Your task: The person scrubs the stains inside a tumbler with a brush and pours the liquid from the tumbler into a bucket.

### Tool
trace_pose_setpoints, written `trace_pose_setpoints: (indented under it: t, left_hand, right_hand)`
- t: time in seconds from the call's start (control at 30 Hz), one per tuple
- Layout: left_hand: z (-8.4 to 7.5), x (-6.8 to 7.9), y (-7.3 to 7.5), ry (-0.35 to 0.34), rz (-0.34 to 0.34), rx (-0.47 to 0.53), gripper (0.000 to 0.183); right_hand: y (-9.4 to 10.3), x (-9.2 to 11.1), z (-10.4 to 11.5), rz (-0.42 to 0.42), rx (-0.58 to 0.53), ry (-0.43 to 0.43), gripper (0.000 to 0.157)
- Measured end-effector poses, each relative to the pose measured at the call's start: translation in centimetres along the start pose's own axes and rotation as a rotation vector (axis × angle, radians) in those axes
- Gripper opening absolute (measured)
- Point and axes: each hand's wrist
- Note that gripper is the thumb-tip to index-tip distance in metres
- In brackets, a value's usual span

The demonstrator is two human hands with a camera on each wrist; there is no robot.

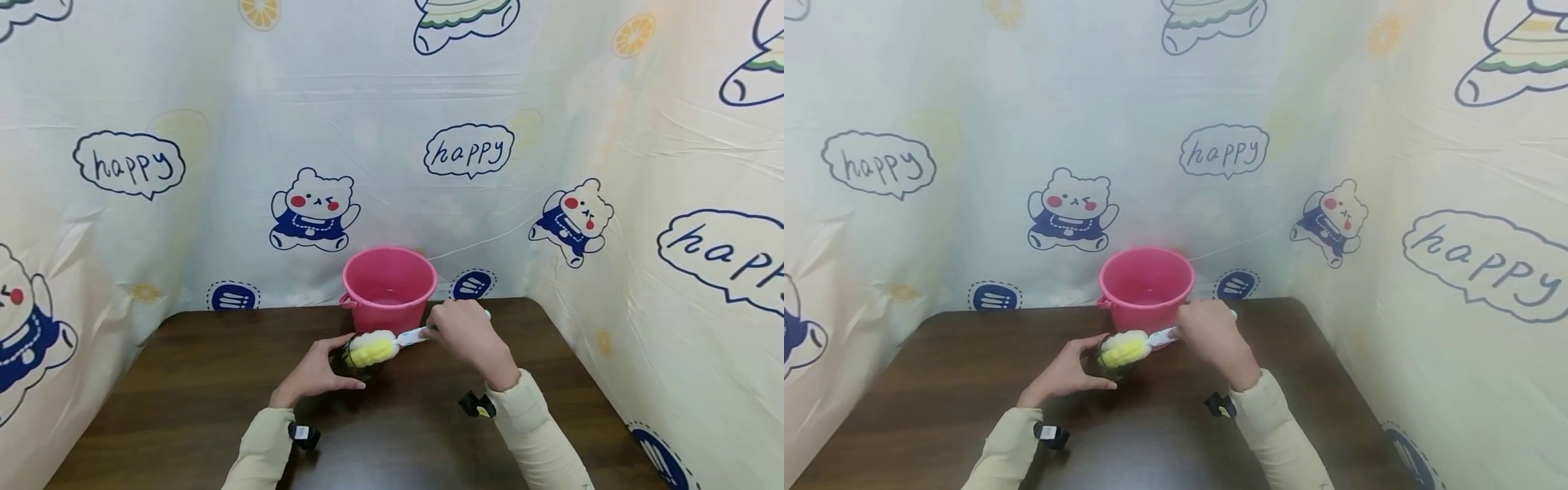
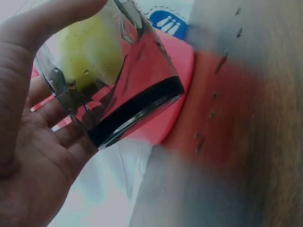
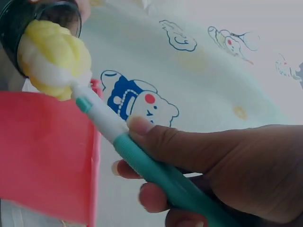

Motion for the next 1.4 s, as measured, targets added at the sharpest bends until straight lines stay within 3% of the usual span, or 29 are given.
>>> trace_pose_setpoints:
  t: [0.23, 0.4, 0.53, 0.67, 0.77, 1.0, 1.07, 1.4]
  left_hand:
    - [-0.1, 0.4, 0.3, -0.022, 0.008, -0.035, 0.097]
    - [-0.1, 0.0, 0.2, -0.04, 0.016, -0.018, 0.096]
    - [0.1, -0.2, 0.3, -0.04, 0.014, -0.013, 0.099]
    - [0.3, -0.2, 0.4, -0.04, 0.002, -0.034, 0.099]
    - [0.3, -0.4, 0.3, -0.061, -0.005, -0.032, 0.096]
    - [0.5, -0.5, 0.2, -0.023, -0.013, -0.01, 0.1]
    - [0.4, -0.3, 0.3, -0.008, -0.019, -0.009, 0.101]
    - [0.1, -0.1, 0.5, -0.019, -0.001, -0.041, 0.101]
  right_hand:
    - [-0.1, 0.4, 0.3, 0.107, -0.068, -0.005, 0.039]
    - [0.2, 0.1, 0.5, 0.048, -0.074, 0.023, 0.043]
    - [0.2, -0.2, 0.5, 0.034, -0.048, -0.04, 0.042]
    - [0.2, -0.1, 0.5, 0.106, -0.057, -0.087, 0.044]
    - [0.3, 0.1, 0.3, 0.152, -0.087, -0.062, 0.045]
    - [-0.1, -0.2, -0.2, 0.08, -0.114, -0.008, 0.029]
    - [-0.6, -0.4, -0.2, 0.063, -0.1, -0.026, 0.029]
    - [-1.5, -1.1, -0.9, 0.132, -0.147, -0.137, 0.025]
Point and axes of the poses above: each hand's wrist, its own x-axis away from the middle knuckle, its own y-axis out of the back of the hand, z = x × y, and after that the axes turned 10 degrees about -y, right-handed
